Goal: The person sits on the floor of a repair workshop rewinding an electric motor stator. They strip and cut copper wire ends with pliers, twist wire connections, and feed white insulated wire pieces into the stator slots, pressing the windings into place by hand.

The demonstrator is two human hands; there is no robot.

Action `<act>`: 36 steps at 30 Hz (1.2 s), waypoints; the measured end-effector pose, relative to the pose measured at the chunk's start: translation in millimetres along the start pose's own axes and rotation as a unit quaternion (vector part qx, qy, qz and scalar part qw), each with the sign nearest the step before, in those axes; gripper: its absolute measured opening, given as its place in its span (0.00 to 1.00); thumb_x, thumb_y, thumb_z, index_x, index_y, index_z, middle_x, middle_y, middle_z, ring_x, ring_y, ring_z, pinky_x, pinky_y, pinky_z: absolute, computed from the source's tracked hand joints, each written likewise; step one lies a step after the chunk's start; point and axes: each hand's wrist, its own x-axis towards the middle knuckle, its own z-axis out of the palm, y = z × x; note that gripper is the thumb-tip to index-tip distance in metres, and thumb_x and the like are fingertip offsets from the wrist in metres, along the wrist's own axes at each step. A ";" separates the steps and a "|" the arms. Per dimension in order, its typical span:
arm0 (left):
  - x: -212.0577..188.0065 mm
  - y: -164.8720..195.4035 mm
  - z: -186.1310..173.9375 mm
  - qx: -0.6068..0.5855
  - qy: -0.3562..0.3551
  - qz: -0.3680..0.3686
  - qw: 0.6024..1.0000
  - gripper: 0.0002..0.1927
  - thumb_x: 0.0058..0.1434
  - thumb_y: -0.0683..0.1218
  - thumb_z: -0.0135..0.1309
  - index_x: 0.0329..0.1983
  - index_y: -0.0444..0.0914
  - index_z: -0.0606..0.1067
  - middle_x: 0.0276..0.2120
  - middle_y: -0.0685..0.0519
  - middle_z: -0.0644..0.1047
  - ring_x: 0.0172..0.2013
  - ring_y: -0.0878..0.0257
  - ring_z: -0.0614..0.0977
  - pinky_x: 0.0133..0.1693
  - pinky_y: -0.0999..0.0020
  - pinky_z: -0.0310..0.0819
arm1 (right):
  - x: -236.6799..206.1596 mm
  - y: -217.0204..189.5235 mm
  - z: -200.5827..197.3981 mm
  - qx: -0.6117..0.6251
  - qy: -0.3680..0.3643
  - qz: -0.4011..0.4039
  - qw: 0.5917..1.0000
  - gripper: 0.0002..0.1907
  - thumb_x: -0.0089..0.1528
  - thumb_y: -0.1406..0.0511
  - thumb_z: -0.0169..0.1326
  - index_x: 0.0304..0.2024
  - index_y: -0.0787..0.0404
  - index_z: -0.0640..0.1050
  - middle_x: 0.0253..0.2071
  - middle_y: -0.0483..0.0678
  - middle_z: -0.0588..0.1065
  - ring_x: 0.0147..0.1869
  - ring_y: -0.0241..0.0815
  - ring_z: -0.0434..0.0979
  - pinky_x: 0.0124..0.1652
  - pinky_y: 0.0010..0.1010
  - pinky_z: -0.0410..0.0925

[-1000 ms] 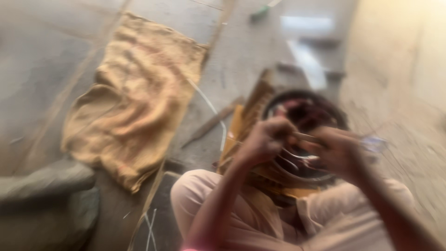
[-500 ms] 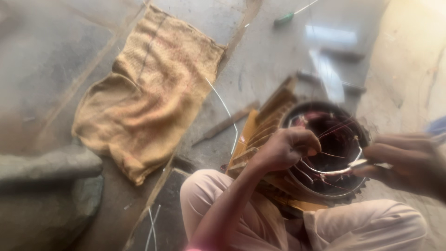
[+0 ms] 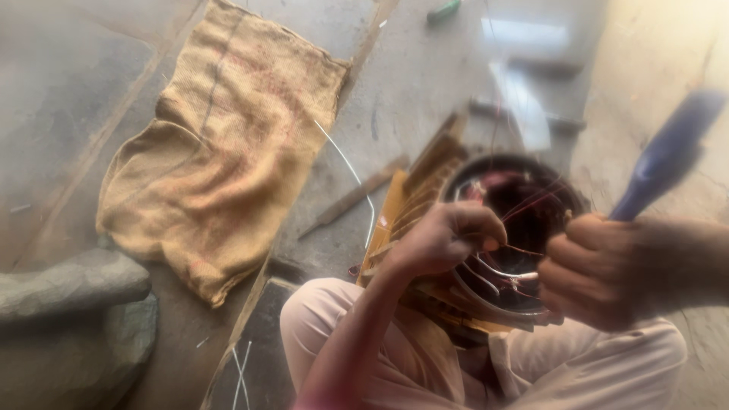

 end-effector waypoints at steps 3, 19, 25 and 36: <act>-0.8 2.0 -0.6 0.018 -0.005 -0.043 0.999 0.09 0.63 0.38 0.55 0.41 0.44 0.81 0.37 0.55 0.83 0.39 0.65 0.84 0.44 0.66 0.81 | 15.3 16.8 4.6 -0.226 0.063 0.079 0.969 0.08 0.58 0.64 0.60 0.24 0.58 0.78 0.23 0.42 0.77 0.18 0.28 0.71 0.16 0.21 0.63; -1.6 1.5 3.1 0.054 0.007 -0.003 0.999 0.09 0.63 0.36 0.55 0.39 0.43 0.81 0.39 0.54 0.83 0.40 0.65 0.84 0.46 0.66 0.83 | 0.8 3.0 48.7 -0.076 -0.079 0.163 0.980 0.15 0.64 0.57 0.57 0.26 0.56 0.78 0.21 0.41 0.74 0.21 0.30 0.71 0.17 0.22 0.65; 0.3 4.3 3.3 -0.002 0.033 0.002 0.999 0.07 0.64 0.38 0.54 0.40 0.43 0.80 0.40 0.54 0.82 0.42 0.65 0.83 0.47 0.66 0.82 | -0.6 -51.1 -2.7 0.288 0.228 0.481 0.796 0.19 0.63 0.48 0.52 0.32 0.55 0.78 0.22 0.37 0.75 0.23 0.25 0.75 0.21 0.14 0.67; -2.5 5.5 9.4 0.069 0.079 0.012 0.994 0.07 0.65 0.38 0.53 0.36 0.40 0.80 0.36 0.52 0.81 0.35 0.66 0.81 0.37 0.70 0.82 | 32.9 -97.2 51.4 0.342 0.379 0.681 0.525 0.19 0.68 0.56 0.50 0.29 0.61 0.78 0.20 0.45 0.75 0.22 0.33 0.74 0.20 0.25 0.67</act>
